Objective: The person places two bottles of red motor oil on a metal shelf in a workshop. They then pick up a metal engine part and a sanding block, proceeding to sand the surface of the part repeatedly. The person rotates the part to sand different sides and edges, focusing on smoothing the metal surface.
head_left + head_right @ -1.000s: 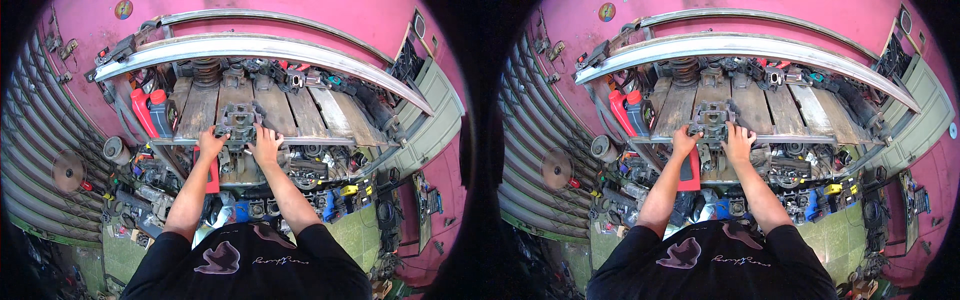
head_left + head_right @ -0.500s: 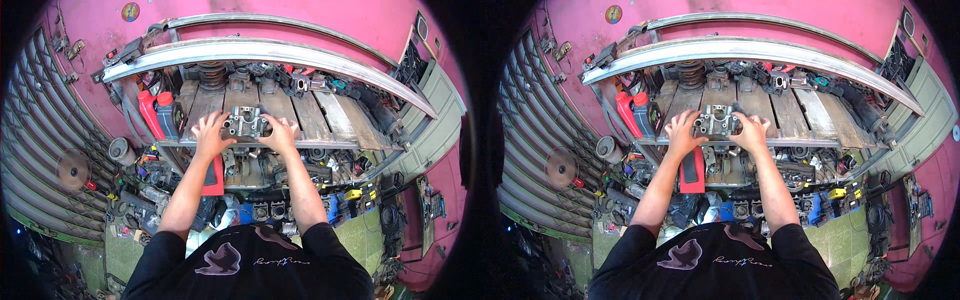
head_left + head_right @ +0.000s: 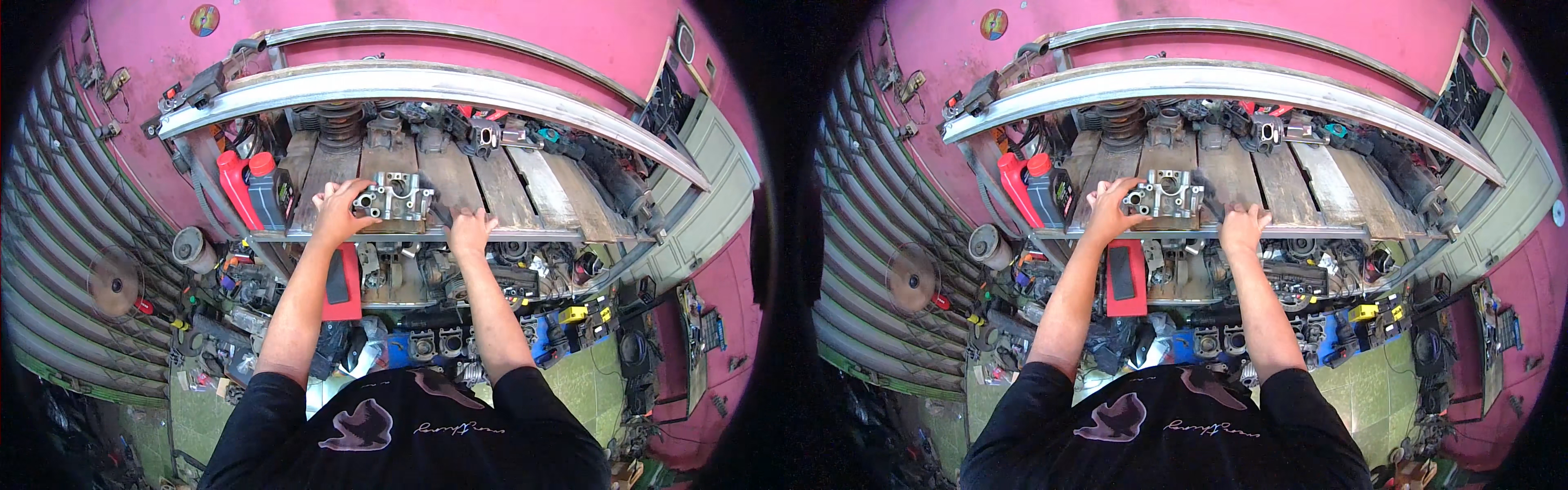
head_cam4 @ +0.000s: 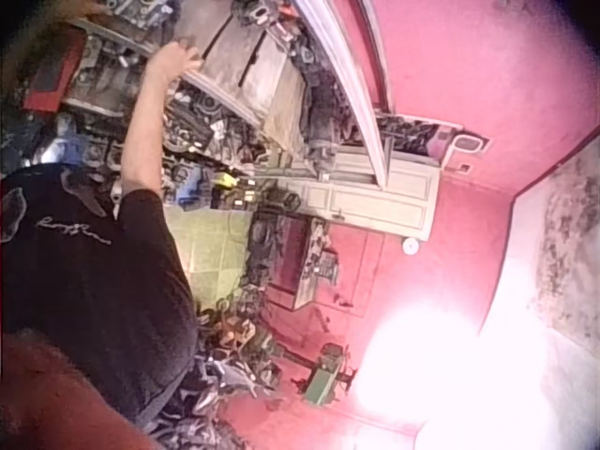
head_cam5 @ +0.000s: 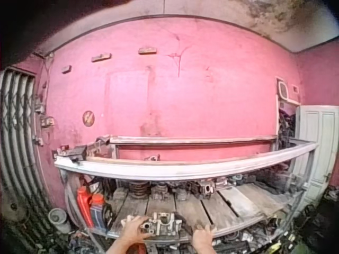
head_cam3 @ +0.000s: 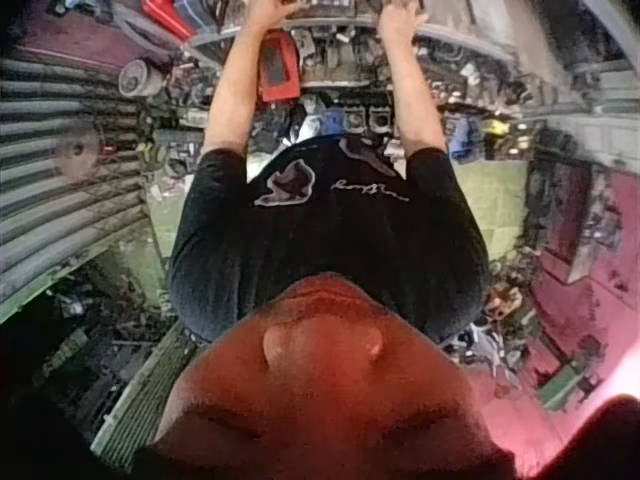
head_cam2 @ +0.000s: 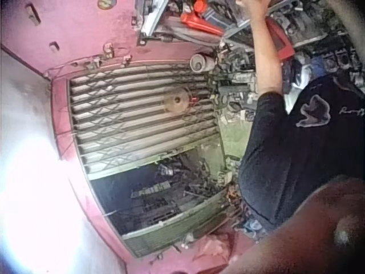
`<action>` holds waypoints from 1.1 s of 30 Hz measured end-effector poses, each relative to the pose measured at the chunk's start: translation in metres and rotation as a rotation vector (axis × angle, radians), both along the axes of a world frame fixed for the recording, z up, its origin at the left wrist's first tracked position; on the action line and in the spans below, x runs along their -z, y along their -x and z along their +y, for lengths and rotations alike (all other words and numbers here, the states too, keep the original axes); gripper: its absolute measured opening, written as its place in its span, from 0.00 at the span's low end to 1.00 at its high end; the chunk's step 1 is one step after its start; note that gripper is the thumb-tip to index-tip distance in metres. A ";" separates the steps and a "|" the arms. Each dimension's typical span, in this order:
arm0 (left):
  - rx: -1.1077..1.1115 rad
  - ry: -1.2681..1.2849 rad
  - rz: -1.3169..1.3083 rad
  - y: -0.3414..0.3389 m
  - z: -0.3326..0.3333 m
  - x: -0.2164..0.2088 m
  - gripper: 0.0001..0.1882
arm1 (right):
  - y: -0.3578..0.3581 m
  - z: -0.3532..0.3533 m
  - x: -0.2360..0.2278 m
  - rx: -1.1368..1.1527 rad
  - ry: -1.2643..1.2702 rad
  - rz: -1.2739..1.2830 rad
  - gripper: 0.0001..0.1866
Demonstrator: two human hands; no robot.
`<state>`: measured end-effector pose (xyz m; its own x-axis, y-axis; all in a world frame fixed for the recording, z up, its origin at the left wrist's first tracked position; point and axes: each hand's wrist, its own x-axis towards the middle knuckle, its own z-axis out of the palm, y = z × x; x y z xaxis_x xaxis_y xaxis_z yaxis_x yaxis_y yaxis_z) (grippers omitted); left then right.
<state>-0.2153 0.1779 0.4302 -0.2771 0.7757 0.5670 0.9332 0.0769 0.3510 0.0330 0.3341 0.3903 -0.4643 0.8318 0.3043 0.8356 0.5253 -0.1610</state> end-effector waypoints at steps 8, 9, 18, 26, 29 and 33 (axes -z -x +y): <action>0.003 -0.042 -0.043 0.000 0.007 -0.002 0.41 | -0.026 -0.014 -0.002 0.189 0.295 0.207 0.20; 0.007 -0.046 -0.045 0.000 0.008 -0.002 0.42 | -0.030 -0.013 0.007 0.214 0.263 0.233 0.22; -0.031 -0.052 -0.037 0.002 0.014 0.010 0.44 | -0.029 -0.070 0.003 0.150 -0.014 0.365 0.32; 0.012 -0.037 -0.066 0.000 0.011 0.009 0.43 | -0.001 -0.119 -0.008 -0.039 -0.211 0.411 0.30; 0.032 -0.019 -0.070 -0.002 0.006 0.006 0.43 | 0.013 -0.098 -0.037 -0.007 -0.276 0.318 0.29; 0.012 -0.039 -0.067 -0.005 0.010 0.002 0.43 | 0.020 -0.085 -0.041 -0.006 -0.289 0.265 0.30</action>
<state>-0.2106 0.1881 0.4287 -0.3062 0.7571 0.5771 0.9084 0.0511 0.4150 0.0131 0.2491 0.4315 -0.3426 0.6919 0.6356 0.7818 0.5851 -0.2154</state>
